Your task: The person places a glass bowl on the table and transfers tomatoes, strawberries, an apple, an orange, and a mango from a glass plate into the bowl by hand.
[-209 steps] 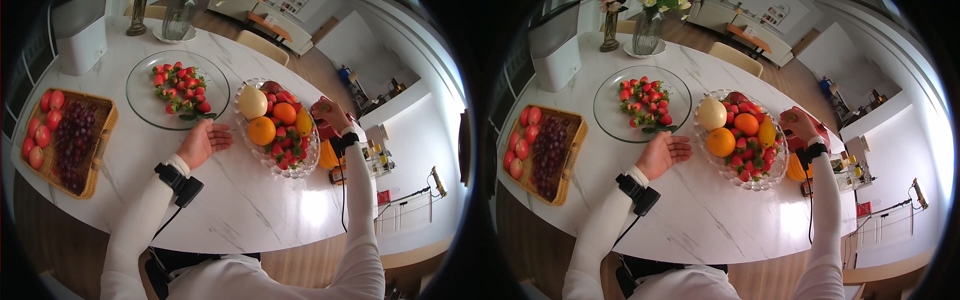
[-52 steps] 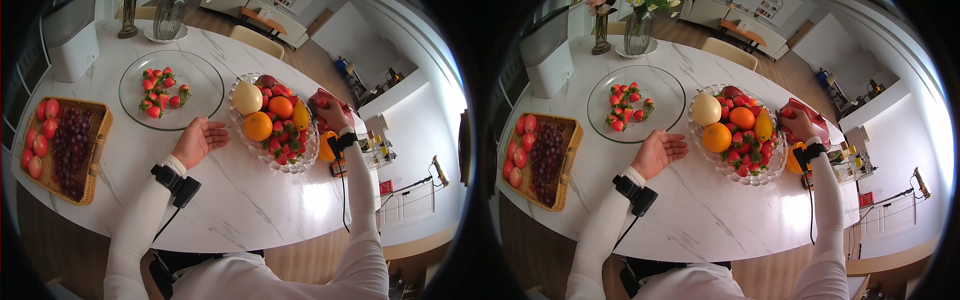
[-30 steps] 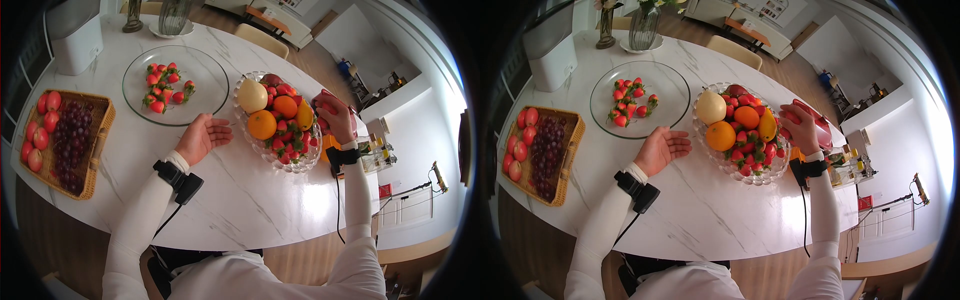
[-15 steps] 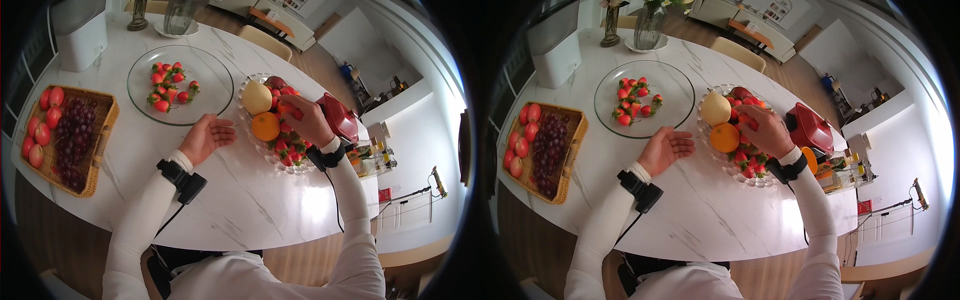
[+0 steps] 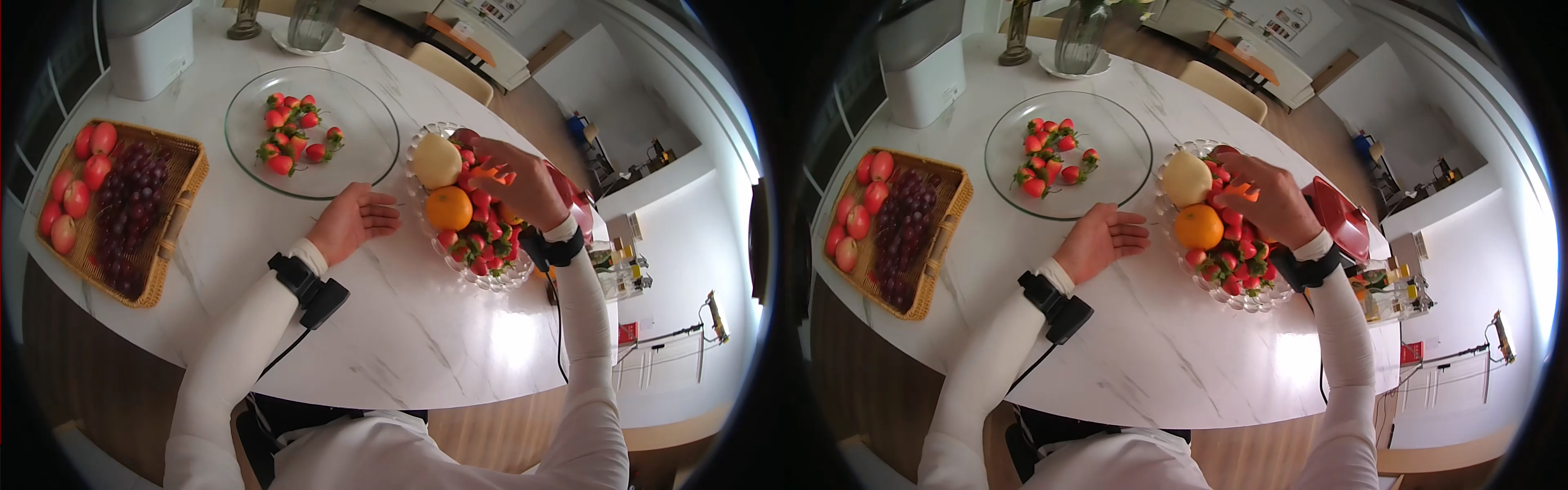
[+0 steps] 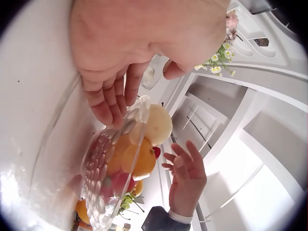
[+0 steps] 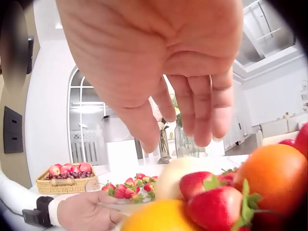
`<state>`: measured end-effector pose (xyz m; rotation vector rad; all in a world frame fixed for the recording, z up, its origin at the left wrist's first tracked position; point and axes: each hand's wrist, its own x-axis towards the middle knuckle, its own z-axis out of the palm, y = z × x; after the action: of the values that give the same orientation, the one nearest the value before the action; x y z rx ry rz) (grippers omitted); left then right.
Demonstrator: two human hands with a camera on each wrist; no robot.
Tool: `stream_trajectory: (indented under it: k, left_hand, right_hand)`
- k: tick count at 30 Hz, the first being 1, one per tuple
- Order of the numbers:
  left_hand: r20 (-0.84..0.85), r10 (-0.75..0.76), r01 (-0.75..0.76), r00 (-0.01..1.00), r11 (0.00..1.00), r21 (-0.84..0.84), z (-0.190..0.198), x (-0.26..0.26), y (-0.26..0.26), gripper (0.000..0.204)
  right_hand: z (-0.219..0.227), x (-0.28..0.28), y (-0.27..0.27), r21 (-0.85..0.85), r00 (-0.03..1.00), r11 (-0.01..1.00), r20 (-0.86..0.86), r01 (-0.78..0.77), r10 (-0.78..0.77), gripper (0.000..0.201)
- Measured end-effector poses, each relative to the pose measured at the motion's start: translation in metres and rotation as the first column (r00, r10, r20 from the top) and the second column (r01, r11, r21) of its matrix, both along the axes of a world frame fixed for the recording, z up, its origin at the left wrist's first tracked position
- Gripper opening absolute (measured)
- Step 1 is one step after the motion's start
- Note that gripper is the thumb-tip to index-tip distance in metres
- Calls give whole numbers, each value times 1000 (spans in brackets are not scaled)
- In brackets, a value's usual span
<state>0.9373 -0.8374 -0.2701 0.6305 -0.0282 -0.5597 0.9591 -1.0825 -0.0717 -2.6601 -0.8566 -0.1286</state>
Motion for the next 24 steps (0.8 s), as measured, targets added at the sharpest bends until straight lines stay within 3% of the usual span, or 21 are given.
stream_trajectory:
  k: [3,6,9,13,14,16,21,24]
  left_hand:
    - [19,-1,1,1000,1000,-32,-4,1,-1,56]
    - [25,2,-1,1000,998,-59,-4,2,-3,54]
    - [4,20,-20,1000,999,-41,-2,1,-3,54]
    - [15,7,-7,1000,999,-50,-8,4,-4,54]
    - [23,-1,2,1000,999,-54,-9,4,-5,55]
    - [28,-3,5,1000,998,-57,-11,4,-5,54]
    - [13,-4,5,1000,998,-66,-9,4,-3,52]
    - [0,0,0,1000,998,-69,-9,4,-7,50]
  right_hand:
    - [7,20,21,14,999,998,-4,-54,55,50]
    - [23,33,71,-130,987,986,-140,-101,83,54]
    - [9,61,125,-263,978,943,-98,-204,185,56]
    - [-31,116,202,-443,974,868,-126,-223,186,76]
    - [-35,118,218,-444,973,866,-128,-232,194,76]
    - [-39,120,247,-388,936,915,-351,-111,-36,84]
    - [-94,153,271,-266,953,938,-263,-222,151,85]
    - [-107,150,272,-280,944,909,-203,-309,258,72]
